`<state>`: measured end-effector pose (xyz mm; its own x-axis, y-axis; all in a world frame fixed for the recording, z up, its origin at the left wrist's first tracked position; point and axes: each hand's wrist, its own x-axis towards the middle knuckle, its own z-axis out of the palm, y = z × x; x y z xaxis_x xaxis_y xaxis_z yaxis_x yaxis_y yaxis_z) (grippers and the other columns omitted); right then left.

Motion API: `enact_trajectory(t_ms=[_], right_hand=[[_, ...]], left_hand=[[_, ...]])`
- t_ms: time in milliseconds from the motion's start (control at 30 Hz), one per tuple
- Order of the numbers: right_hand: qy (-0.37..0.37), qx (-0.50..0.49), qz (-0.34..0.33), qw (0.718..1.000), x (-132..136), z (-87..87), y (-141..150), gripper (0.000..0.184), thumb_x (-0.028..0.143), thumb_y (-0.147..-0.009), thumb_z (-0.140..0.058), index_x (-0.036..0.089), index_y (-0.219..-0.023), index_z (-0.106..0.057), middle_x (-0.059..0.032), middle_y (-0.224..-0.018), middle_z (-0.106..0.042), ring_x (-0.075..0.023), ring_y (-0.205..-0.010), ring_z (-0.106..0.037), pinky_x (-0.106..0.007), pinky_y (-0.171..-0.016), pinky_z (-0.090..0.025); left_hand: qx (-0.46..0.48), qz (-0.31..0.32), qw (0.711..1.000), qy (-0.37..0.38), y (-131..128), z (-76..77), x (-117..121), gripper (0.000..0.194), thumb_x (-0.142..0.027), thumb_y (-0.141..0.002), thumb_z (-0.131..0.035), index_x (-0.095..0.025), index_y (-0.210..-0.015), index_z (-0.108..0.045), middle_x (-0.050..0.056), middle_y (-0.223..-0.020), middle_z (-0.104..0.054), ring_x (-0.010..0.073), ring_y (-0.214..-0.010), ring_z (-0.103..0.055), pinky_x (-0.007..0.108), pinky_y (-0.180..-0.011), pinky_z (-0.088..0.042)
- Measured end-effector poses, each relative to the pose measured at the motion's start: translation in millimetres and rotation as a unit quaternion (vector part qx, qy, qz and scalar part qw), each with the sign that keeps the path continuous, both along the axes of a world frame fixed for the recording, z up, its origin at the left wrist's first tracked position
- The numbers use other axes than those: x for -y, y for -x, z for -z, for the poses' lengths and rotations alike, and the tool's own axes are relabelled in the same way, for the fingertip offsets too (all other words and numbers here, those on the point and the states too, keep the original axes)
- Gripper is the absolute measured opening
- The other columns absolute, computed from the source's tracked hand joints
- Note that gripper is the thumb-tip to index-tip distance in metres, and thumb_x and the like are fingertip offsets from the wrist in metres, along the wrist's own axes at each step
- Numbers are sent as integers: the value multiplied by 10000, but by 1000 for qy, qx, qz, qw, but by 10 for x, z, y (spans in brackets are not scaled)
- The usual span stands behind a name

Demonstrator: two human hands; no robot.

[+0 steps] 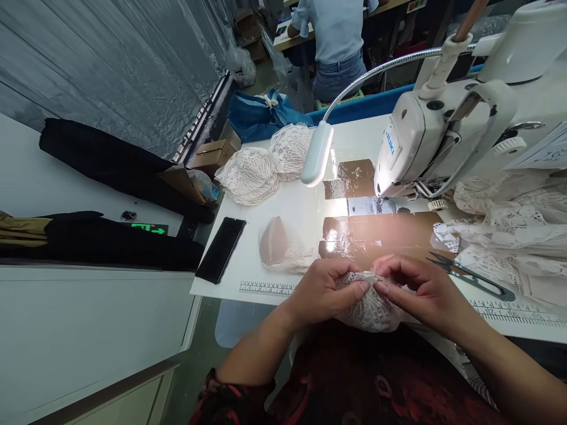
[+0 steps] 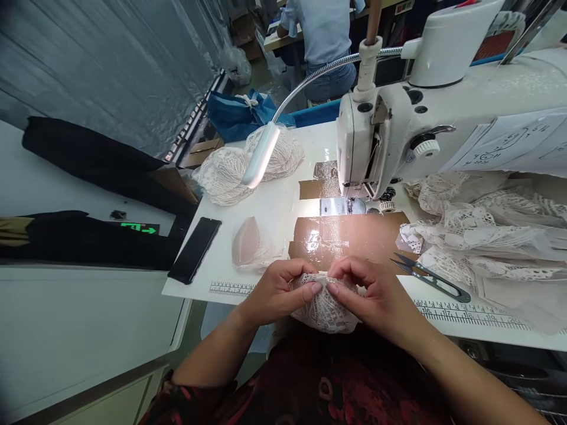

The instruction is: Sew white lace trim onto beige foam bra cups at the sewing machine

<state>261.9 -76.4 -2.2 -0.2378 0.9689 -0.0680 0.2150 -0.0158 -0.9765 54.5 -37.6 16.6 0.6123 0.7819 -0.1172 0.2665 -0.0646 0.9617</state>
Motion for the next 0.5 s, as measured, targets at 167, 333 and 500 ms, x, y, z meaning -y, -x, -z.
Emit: enact_trajectory(t_ms=[167, 333, 500], right_hand=[[55, -1, -42, 998, -65, -2, -84, 224, 423, -873, -601, 209, -918, -649, -7, -784, -630, -139, -698, -549, -250, -616, -446], [45, 29, -26, 998, -87, -104, -83, 290, 439, -889, -569, 192, -741, -605, 19, -658, -544, -114, -616, -465, -231, -553, -371], [52, 10, -5, 999, -145, -145, -84, 319, 462, -874, -568, 190, -708, -585, 23, -637, -516, -109, -593, -440, -227, -530, -348]], left_hand=[[8, 16, 1000, -1, -80, 26, -43, 193, -309, -855, -617, -124, -811, -648, 3, -722, -549, 103, -677, -496, 208, -626, -393], [56, 30, 997, 43, -118, -1, -76, 234, -351, -817, -676, -124, -840, -620, -5, -726, -533, 90, -650, -471, 199, -601, -389], [102, 2, 993, 63, -216, 27, -112, 205, -311, -800, -697, -112, -803, -651, 5, -720, -547, 83, -646, -475, 195, -594, -379]])
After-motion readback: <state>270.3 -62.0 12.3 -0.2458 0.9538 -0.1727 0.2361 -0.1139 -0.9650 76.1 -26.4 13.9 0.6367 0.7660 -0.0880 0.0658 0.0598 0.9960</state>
